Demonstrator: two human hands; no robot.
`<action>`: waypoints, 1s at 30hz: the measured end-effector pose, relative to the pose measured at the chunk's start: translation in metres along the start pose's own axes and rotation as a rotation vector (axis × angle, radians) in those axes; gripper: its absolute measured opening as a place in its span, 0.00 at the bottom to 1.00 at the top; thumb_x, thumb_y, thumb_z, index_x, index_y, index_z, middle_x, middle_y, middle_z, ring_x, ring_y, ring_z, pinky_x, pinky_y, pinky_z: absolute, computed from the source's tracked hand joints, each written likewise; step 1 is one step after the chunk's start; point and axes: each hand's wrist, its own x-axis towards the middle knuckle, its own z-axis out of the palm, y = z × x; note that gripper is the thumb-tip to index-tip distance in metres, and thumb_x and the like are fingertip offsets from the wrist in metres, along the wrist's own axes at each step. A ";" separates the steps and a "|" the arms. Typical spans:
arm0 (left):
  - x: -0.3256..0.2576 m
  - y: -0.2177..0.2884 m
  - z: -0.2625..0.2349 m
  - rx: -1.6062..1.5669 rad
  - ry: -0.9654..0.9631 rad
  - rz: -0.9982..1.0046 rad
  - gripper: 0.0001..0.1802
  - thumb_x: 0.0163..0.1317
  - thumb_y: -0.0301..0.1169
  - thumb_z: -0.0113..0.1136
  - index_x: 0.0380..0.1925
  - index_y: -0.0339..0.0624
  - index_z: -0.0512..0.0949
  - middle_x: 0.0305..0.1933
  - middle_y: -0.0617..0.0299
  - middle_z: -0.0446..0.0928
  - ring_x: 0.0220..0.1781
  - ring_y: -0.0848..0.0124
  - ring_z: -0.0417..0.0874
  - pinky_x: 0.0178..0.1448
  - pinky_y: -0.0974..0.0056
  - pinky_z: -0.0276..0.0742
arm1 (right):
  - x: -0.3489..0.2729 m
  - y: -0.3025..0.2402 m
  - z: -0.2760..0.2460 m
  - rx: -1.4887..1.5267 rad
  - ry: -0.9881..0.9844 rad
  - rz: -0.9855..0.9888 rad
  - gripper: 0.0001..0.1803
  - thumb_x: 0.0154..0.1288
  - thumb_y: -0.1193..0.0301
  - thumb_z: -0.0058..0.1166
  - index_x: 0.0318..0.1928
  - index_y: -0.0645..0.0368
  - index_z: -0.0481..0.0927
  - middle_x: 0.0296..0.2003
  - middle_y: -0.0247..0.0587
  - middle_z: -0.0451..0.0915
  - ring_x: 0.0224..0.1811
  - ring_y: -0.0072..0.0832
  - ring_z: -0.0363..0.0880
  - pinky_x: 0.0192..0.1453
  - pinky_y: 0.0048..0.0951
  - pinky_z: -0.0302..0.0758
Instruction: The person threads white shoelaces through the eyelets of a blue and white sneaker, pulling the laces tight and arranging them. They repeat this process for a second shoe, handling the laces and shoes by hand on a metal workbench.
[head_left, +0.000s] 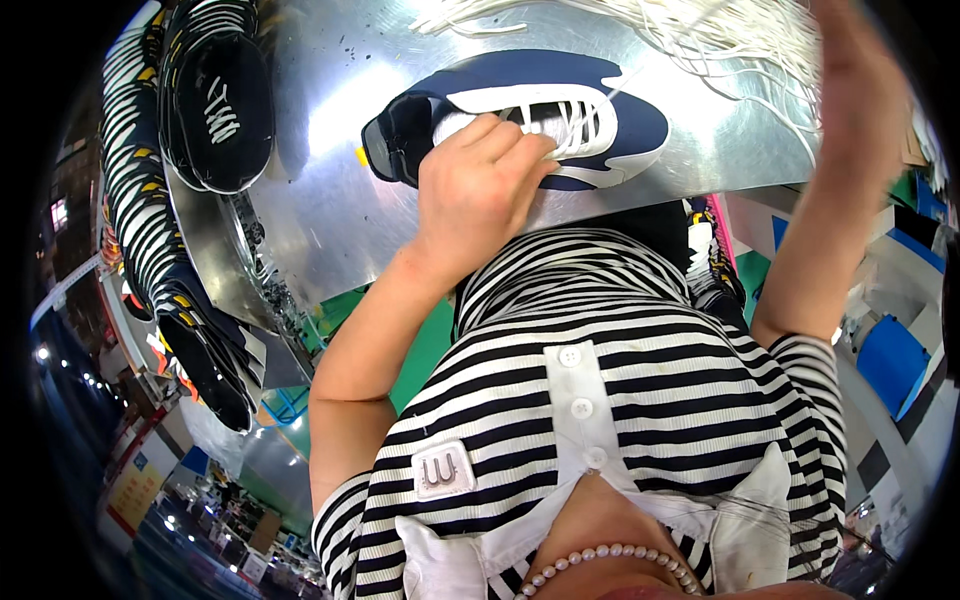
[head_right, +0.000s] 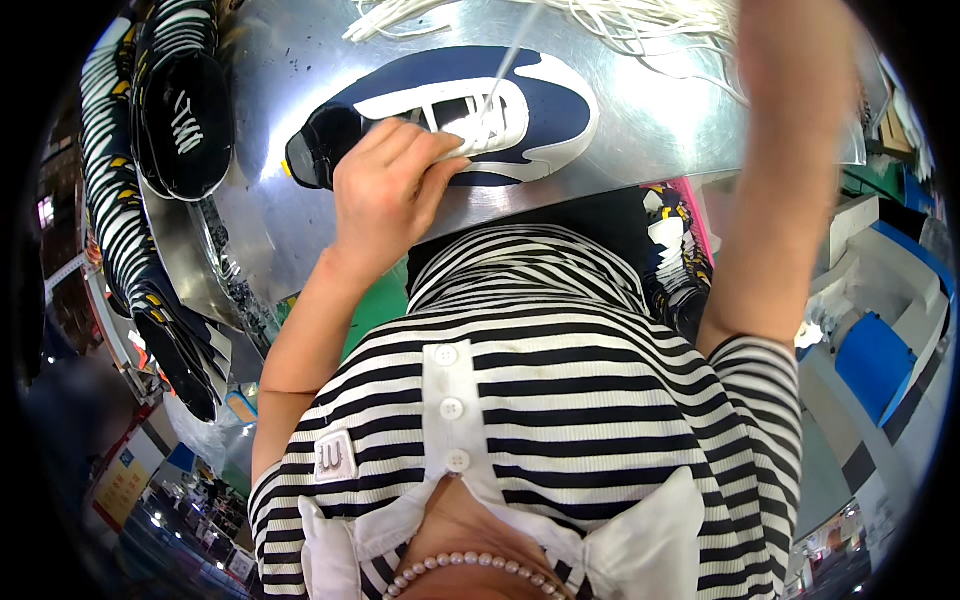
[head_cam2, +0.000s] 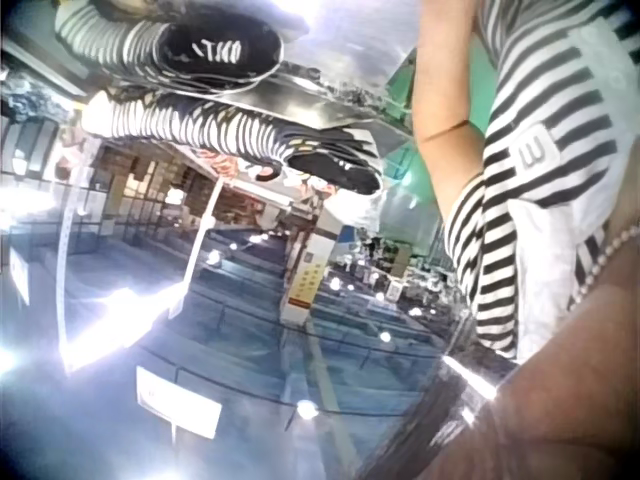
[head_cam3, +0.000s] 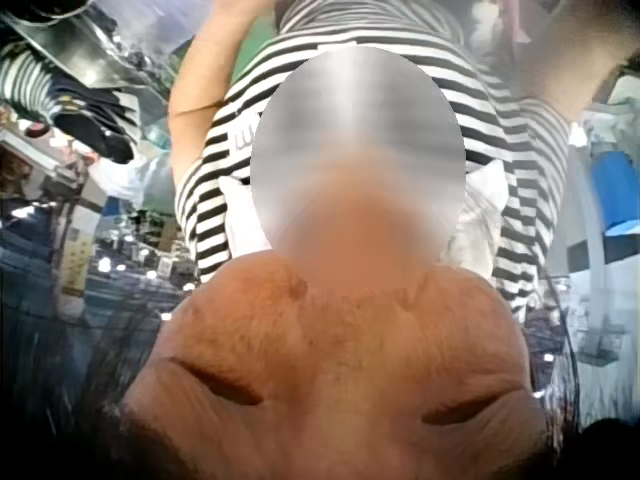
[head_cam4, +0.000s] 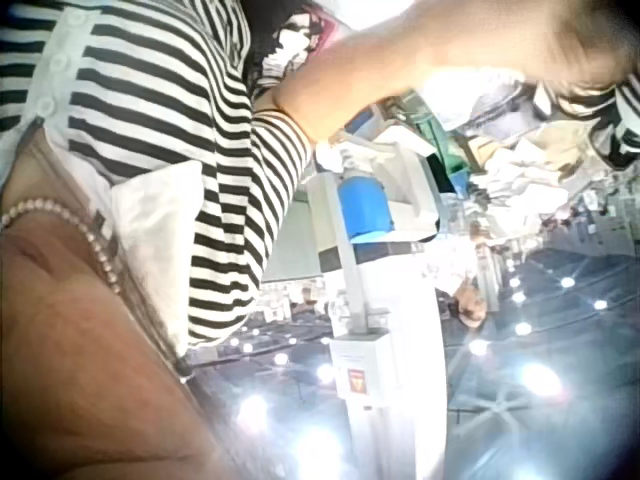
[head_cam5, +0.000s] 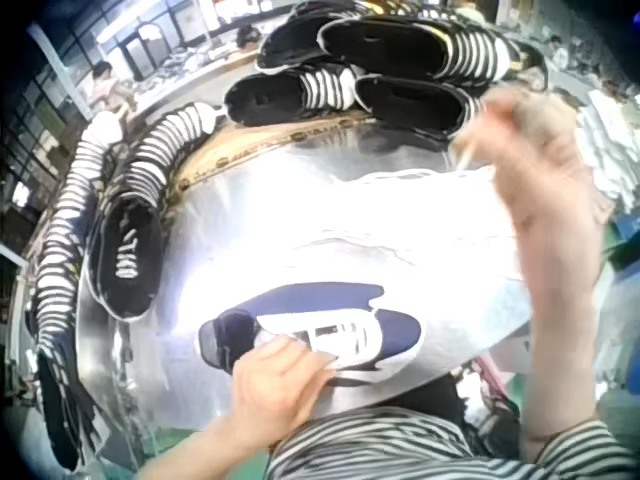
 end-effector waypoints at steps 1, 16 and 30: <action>-0.002 0.000 -0.002 -0.018 -0.004 -0.043 0.14 0.49 0.26 0.72 0.36 0.39 0.80 0.28 0.57 0.78 0.31 0.60 0.80 0.35 0.60 0.75 | -0.023 0.011 0.006 0.046 -0.093 0.168 0.08 0.65 0.76 0.58 0.45 0.60 0.80 0.32 0.32 0.81 0.33 0.16 0.77 0.37 0.18 0.71; 0.007 -0.005 0.013 -0.148 0.184 -0.601 0.24 0.60 0.38 0.71 0.50 0.34 0.76 0.37 0.56 0.84 0.37 0.75 0.83 0.42 0.71 0.78 | -0.092 0.066 0.056 -0.097 -0.483 0.366 0.09 0.61 0.72 0.63 0.42 0.59 0.82 0.32 0.33 0.84 0.34 0.17 0.79 0.41 0.21 0.75; 0.007 -0.006 0.022 -0.121 0.324 -0.553 0.22 0.49 0.41 0.73 0.43 0.46 0.80 0.34 0.64 0.82 0.34 0.63 0.74 0.49 0.59 0.69 | -0.096 0.043 0.022 -0.385 -0.688 0.325 0.07 0.71 0.74 0.54 0.44 0.65 0.77 0.31 0.38 0.83 0.35 0.22 0.83 0.39 0.22 0.76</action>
